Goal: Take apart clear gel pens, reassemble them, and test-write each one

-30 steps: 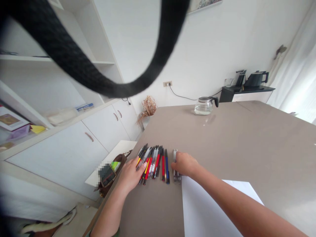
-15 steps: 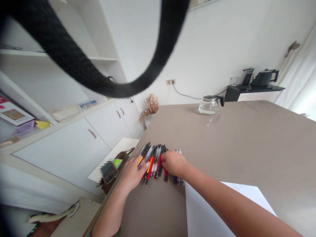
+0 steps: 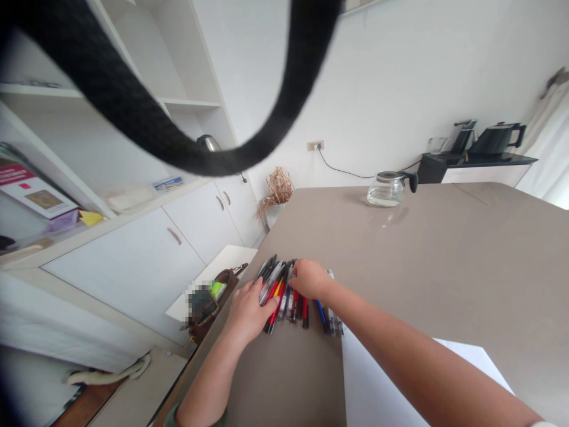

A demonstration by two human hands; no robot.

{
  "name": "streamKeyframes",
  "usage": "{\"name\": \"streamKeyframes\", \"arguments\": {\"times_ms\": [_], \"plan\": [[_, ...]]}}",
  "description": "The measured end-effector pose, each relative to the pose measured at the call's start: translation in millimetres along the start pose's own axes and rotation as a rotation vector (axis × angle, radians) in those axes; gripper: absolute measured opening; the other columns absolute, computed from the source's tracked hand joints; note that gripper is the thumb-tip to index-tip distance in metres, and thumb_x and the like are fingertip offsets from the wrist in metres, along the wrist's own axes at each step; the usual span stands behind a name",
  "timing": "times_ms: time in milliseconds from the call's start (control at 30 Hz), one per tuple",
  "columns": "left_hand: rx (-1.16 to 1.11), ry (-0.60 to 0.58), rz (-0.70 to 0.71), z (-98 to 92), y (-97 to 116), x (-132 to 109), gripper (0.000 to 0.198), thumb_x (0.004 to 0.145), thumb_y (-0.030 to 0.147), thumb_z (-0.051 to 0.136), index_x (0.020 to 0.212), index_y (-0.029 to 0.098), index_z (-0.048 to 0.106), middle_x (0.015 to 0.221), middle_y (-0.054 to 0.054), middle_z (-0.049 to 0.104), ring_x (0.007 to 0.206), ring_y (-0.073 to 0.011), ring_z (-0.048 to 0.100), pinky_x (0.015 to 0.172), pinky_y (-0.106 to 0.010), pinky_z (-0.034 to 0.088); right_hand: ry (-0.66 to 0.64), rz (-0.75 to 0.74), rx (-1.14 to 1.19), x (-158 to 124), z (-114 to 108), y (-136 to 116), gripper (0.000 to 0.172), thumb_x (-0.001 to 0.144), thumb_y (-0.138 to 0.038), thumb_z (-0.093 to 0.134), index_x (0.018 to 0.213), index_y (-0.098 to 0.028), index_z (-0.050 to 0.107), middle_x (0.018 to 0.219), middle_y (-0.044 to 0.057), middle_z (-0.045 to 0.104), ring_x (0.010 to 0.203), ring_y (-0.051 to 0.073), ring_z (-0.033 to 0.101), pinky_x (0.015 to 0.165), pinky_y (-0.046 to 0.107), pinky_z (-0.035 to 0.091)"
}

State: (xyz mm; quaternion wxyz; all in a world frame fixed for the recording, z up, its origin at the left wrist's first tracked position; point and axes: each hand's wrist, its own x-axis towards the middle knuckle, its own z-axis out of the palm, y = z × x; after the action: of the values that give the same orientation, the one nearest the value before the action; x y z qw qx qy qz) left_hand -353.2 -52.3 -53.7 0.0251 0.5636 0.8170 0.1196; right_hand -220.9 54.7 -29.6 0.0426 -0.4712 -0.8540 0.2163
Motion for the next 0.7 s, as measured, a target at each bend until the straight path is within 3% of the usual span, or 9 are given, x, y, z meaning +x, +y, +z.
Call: {"name": "streamKeyframes", "arguments": {"times_ms": [233, 467, 700], "plan": [[0.010, 0.038, -0.002, 4.8, -1, 2, 0.060, 0.071, 0.049, 0.038, 0.119, 0.012, 0.039, 0.123, -0.015, 0.040, 0.108, -0.0286, 0.038, 0.088, -0.036, 0.027, -0.012, 0.111, -0.044, 0, 1, -21, 0.045, 0.058, -0.040, 0.058, 0.094, -0.013, 0.058, 0.089, 0.012, 0.061, 0.077, 0.019, 0.058, 0.057, 0.021, 0.040], [-0.020, 0.029, 0.003, 3.3, -1, 2, 0.058, 0.072, 0.046, 0.040, 0.119, 0.012, 0.038, 0.118, -0.013, 0.045, 0.106, -0.0259, 0.040, 0.088, -0.034, 0.028, -0.087, 0.082, -0.117, 5, 2, -24, 0.038, 0.057, -0.042, 0.054, 0.083, -0.016, 0.063, 0.084, 0.011, 0.064, 0.075, 0.024, 0.059, 0.059, 0.027, 0.042], [-0.021, 0.044, 0.011, 3.9, -1, 0, 0.059, 0.072, 0.049, 0.038, 0.119, 0.013, 0.038, 0.118, -0.013, 0.044, 0.107, -0.0261, 0.039, 0.087, -0.034, 0.028, -0.100, 0.169, -0.031, 13, 7, -23, 0.033, 0.059, -0.037, 0.050, 0.080, -0.014, 0.064, 0.081, 0.013, 0.063, 0.074, 0.025, 0.059, 0.057, 0.028, 0.042]]}}
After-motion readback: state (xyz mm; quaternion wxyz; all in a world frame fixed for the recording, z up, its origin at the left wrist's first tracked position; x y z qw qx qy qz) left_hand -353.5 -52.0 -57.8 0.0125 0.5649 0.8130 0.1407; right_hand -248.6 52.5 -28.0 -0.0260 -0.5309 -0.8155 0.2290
